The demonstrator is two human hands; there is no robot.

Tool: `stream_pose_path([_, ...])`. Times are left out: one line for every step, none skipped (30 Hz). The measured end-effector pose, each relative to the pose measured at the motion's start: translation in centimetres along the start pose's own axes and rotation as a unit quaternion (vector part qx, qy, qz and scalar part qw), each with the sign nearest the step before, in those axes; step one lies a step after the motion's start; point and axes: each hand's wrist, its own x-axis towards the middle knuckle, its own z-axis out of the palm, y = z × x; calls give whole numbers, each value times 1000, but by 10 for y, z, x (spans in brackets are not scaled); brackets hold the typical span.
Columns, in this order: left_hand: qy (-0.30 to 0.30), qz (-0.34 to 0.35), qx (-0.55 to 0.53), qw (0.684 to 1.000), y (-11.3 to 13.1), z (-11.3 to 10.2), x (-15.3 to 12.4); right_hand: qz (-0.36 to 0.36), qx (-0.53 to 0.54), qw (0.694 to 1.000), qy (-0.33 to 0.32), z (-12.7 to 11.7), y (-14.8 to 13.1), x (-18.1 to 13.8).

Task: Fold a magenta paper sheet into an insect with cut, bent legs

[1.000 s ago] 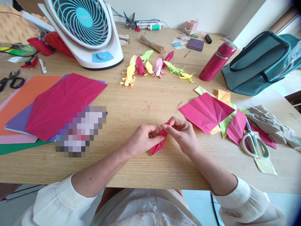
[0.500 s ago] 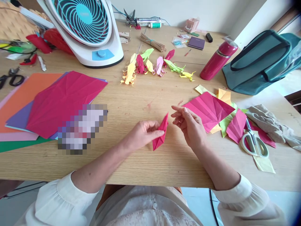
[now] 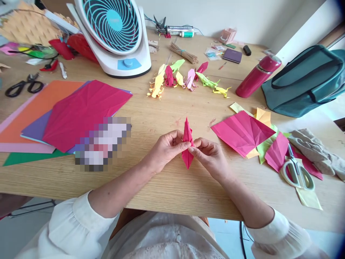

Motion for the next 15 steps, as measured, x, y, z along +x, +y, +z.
stream_pose_path([-3, -14, -1, 1000, 1, -2, 1, -2, -4, 1000, 0, -1, 3, 0])
stream_pose_path([-9, -29, -1, 1000, 2, -5, 2, -5, -10, 1000, -1, -1, 6, 0])
stream_pose_path([-15, -43, 1, 999, 3, -7, 2, -9, -17, 1000, -3, -2, 8, 0])
stream_pose_path([-22, -54, 10, 998, 5, -9, 3, -14, -25, 1000, -5, -2, 10, -1])
stream_pose_path([-25, -61, 21, 998, 6, -11, 3, -17, -30, 999, -9, -3, 11, -1])
stream_pose_path([-25, -60, 32, 997, 7, -12, 4, -18, -33, 999, -11, -2, 12, -1])
stream_pose_path([-23, -54, 43, 997, 8, -12, 4, -17, -33, 999, -11, -2, 11, -1])
stream_pose_path([-18, -44, 52, 998, 8, -12, 4, -15, -32, 999, -11, -2, 10, -1])
stream_pose_path([-12, -31, 59, 998, 8, -11, 4, -11, -32, 999, -10, -1, 9, -1])
stream_pose_path([-5, -20, 65, 998, 7, -10, 4, -7, -32, 999, -8, 0, 8, -1])
stream_pose_path([1, -12, 68, 998, 7, -9, 4, -4, -33, 999, -6, 0, 7, -1])
stream_pose_path([4, -9, 69, 998, 6, -8, 4, -2, -33, 999, -5, 1, 7, 0])
stream_pose_path([5, -10, 66, 998, 5, -8, 4, -1, -34, 999, -4, 1, 7, 0])
stream_pose_path([1, -17, 62, 998, 4, -8, 4, 0, -34, 999, -4, 2, 7, 0])
stream_pose_path([-5, -26, 59, 998, 4, -8, 3, 0, -34, 999, -2, 3, 7, 0])
